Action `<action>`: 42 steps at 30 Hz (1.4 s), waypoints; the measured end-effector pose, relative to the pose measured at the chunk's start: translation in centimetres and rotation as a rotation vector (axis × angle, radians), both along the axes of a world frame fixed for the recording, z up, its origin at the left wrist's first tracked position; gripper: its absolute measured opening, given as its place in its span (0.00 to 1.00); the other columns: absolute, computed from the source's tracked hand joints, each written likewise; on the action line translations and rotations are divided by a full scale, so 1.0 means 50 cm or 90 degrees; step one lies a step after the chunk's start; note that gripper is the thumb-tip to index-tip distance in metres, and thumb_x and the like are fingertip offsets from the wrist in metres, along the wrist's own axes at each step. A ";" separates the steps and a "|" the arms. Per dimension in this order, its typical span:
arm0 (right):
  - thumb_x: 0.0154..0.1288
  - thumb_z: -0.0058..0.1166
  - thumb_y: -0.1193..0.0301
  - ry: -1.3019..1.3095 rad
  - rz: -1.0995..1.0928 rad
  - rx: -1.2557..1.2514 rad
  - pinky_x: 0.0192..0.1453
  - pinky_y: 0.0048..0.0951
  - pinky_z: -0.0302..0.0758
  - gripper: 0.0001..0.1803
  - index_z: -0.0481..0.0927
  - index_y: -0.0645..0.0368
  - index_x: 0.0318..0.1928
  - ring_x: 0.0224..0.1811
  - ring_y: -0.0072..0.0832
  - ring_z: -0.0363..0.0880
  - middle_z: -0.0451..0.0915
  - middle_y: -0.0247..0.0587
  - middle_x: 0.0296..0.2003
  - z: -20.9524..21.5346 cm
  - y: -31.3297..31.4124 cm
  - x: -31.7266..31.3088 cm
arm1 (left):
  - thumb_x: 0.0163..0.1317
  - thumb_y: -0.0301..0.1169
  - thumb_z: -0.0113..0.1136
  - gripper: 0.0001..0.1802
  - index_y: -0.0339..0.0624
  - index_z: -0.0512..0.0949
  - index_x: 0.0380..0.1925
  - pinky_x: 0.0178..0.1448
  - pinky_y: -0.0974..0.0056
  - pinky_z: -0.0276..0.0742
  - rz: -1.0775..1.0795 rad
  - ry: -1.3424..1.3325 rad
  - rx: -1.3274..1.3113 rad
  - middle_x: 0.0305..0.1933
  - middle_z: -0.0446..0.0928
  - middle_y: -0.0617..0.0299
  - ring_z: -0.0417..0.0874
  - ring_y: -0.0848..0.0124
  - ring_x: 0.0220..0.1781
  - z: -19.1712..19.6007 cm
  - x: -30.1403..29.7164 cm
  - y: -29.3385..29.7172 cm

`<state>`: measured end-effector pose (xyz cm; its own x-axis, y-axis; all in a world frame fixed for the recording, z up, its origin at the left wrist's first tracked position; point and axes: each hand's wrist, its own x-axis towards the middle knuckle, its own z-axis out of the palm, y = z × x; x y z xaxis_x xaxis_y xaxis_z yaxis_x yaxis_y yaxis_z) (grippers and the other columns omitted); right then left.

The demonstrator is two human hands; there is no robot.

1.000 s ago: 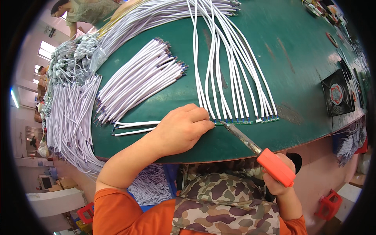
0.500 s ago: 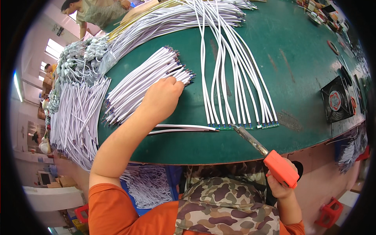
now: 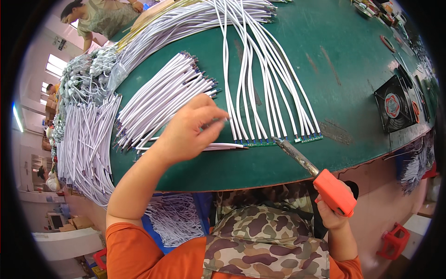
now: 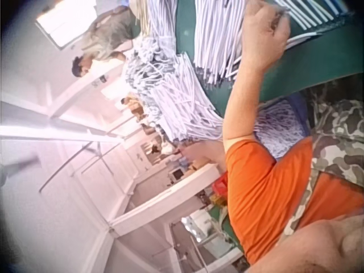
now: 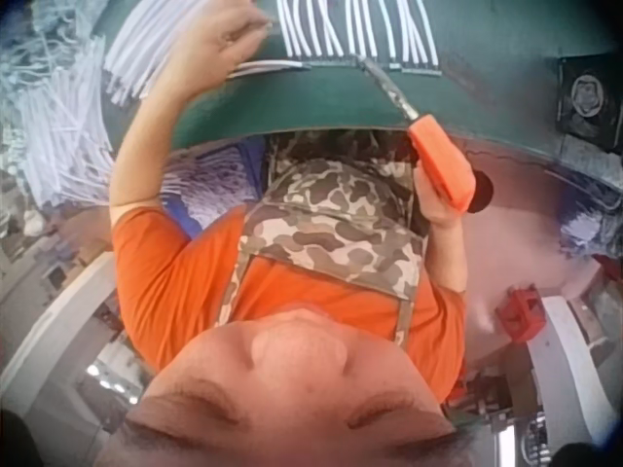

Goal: The person solders wires onto LED circuit boards using a soldering iron, trims wires with scissors, and positions more LED strips across the table to solder their wires.

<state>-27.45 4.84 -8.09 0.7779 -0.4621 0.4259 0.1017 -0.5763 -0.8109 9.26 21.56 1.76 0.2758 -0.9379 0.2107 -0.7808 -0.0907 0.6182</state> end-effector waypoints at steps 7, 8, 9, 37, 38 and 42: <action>0.54 0.62 0.75 -0.009 0.001 -0.030 0.38 0.41 0.81 0.23 0.80 0.67 0.52 0.34 0.46 0.84 0.82 0.48 0.44 -0.005 0.005 0.001 | 0.61 0.22 0.69 0.11 0.39 0.83 0.44 0.41 0.61 0.76 -0.122 0.036 0.029 0.35 0.78 0.59 0.81 0.63 0.36 -0.025 -0.045 -0.009; 0.57 0.63 0.73 -0.003 -0.035 -0.018 0.36 0.35 0.80 0.17 0.81 0.65 0.47 0.31 0.37 0.83 0.82 0.45 0.40 0.000 0.015 0.007 | 0.60 0.22 0.69 0.12 0.40 0.84 0.45 0.40 0.61 0.76 -0.107 0.052 0.041 0.35 0.77 0.58 0.80 0.61 0.36 -0.024 -0.053 -0.011; 0.60 0.63 0.71 0.002 -0.071 -0.005 0.34 0.29 0.79 0.12 0.82 0.63 0.43 0.28 0.29 0.81 0.82 0.43 0.36 0.002 0.020 0.011 | 0.60 0.22 0.69 0.12 0.40 0.84 0.45 0.40 0.61 0.76 -0.108 0.052 0.042 0.35 0.77 0.58 0.80 0.61 0.36 -0.027 -0.053 -0.014; 0.52 0.61 0.73 -0.005 -0.043 0.004 0.34 0.34 0.76 0.07 0.82 0.60 0.33 0.29 0.36 0.80 0.81 0.40 0.29 0.011 0.020 0.040 | 0.54 0.20 0.68 0.12 0.41 0.83 0.39 0.42 0.55 0.80 -0.190 -0.092 -0.035 0.38 0.80 0.57 0.83 0.55 0.39 -0.064 -0.048 -0.022; 0.52 0.61 0.73 -0.004 -0.041 -0.001 0.34 0.34 0.76 0.07 0.82 0.60 0.34 0.29 0.37 0.80 0.81 0.40 0.29 0.011 0.020 0.040 | 0.53 0.20 0.68 0.12 0.41 0.83 0.39 0.42 0.55 0.79 -0.205 -0.106 -0.049 0.38 0.80 0.58 0.83 0.55 0.39 -0.065 -0.048 -0.022; 0.52 0.61 0.73 0.009 -0.029 -0.007 0.35 0.34 0.77 0.07 0.82 0.60 0.34 0.30 0.38 0.80 0.82 0.41 0.30 0.013 0.020 0.047 | 0.53 0.20 0.68 0.13 0.42 0.83 0.40 0.43 0.55 0.79 -0.209 -0.122 -0.026 0.38 0.80 0.59 0.82 0.56 0.39 -0.068 -0.047 -0.023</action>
<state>-25.11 5.85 -7.42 0.7614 -0.4931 0.4209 0.0639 -0.5890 -0.8056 6.89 20.39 -1.66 -0.0857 -0.9594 0.2686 -0.8657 0.2052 0.4566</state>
